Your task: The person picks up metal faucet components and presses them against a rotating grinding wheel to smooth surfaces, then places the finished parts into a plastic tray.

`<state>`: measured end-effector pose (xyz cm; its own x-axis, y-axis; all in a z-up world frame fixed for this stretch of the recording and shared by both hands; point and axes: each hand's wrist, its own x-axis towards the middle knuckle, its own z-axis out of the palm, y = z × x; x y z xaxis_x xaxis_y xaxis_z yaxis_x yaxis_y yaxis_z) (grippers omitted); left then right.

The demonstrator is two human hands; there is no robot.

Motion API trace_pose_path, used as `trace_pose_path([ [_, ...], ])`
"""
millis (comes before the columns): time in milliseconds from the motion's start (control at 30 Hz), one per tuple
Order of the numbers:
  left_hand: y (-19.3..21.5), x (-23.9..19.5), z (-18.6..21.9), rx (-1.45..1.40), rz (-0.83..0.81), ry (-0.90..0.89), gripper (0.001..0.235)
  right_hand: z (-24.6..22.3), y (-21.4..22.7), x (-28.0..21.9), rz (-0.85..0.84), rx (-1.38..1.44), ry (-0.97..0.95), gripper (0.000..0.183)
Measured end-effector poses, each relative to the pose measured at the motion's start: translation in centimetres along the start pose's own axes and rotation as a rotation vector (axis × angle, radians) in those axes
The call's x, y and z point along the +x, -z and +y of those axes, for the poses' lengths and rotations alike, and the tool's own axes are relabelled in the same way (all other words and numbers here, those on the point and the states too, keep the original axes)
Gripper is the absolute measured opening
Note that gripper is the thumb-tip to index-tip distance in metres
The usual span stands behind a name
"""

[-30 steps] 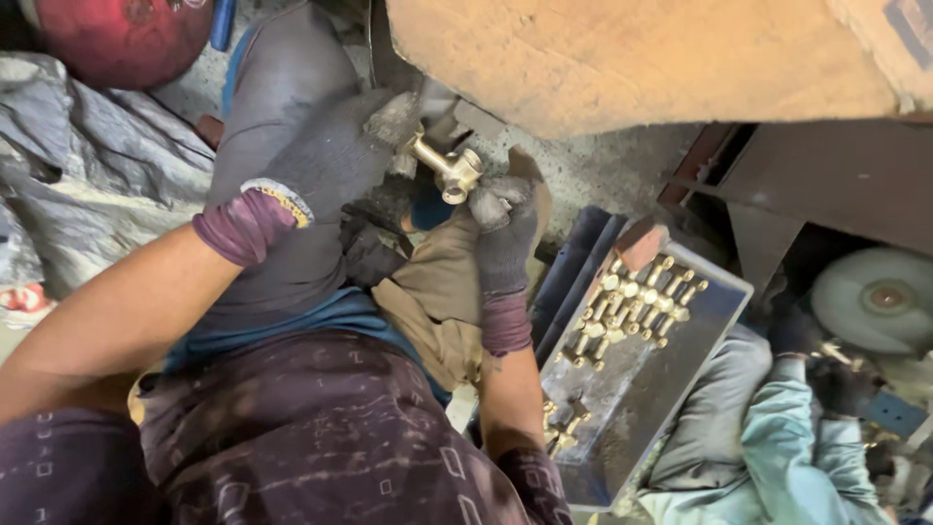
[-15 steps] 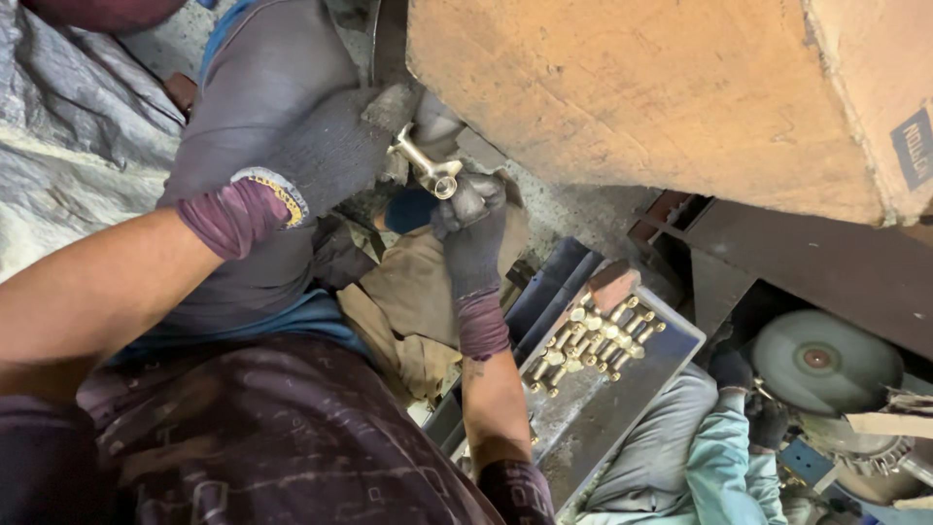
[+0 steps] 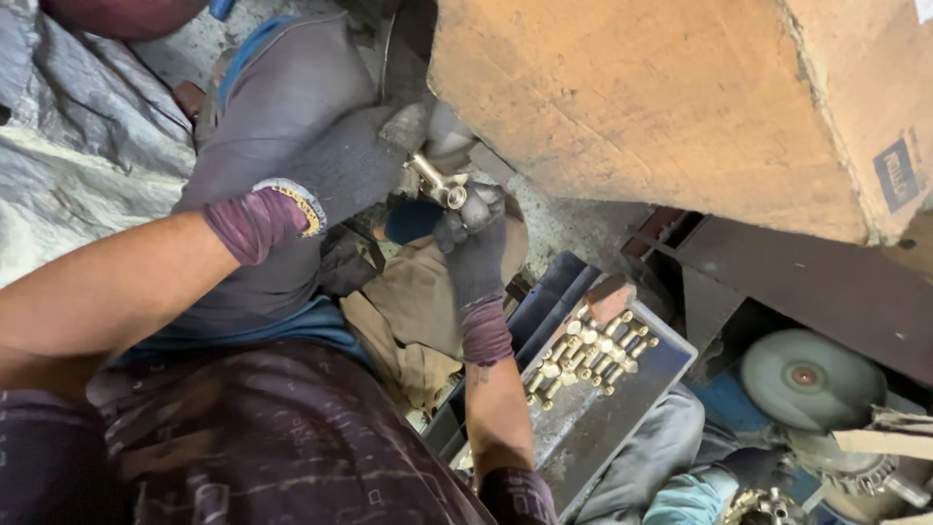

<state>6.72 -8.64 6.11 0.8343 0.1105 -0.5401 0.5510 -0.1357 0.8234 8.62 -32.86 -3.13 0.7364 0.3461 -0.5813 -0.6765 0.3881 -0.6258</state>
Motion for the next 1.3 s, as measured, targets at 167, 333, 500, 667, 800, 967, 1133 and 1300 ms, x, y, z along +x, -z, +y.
trace_pose_path([
  [167, 0.5, -0.4, 0.3, 0.045, 0.058, -0.07, 0.053, 0.4, -0.3, 0.2, -0.107, -0.086, 0.049, 0.01],
  [333, -0.1, -0.1, -0.1, -0.04, -0.002, 0.018, 0.053, 0.1, 1.4, 0.2, -0.047, 0.146, -0.137, 0.025],
  [500, 0.0, 0.1, -0.8, -0.091, 0.042, -0.081, 0.055, 0.9, 2.7, 1.2, -0.097, 0.049, -0.11, 0.025],
  [667, -1.3, 1.2, -2.0, -0.066, 0.012, 0.029, 0.06, 1.0, 5.6, 1.8, -0.107, 0.068, -0.156, 0.024],
  [800, -0.7, 1.8, -2.9, -0.129, 0.01, -0.071, 0.058, 1.1, 5.0, 3.0, -0.104, 0.043, -0.171, 0.026],
  [967, -0.2, 0.6, -3.6, 0.124, 0.071, -0.275, 0.041, -1.0, 0.2, -1.6, -0.109, 0.127, -0.222, 0.021],
  [1133, -0.5, -5.0, -4.9, 0.77, -0.005, -0.525, 0.024, 1.4, -4.7, -15.6, 0.128, -0.716, 0.476, 0.021],
  [1300, -1.9, -8.9, -2.3, 0.242, -0.099, -0.456, 0.043, 3.6, -8.0, -22.2, 0.317, -1.266, 1.04, 0.036],
])
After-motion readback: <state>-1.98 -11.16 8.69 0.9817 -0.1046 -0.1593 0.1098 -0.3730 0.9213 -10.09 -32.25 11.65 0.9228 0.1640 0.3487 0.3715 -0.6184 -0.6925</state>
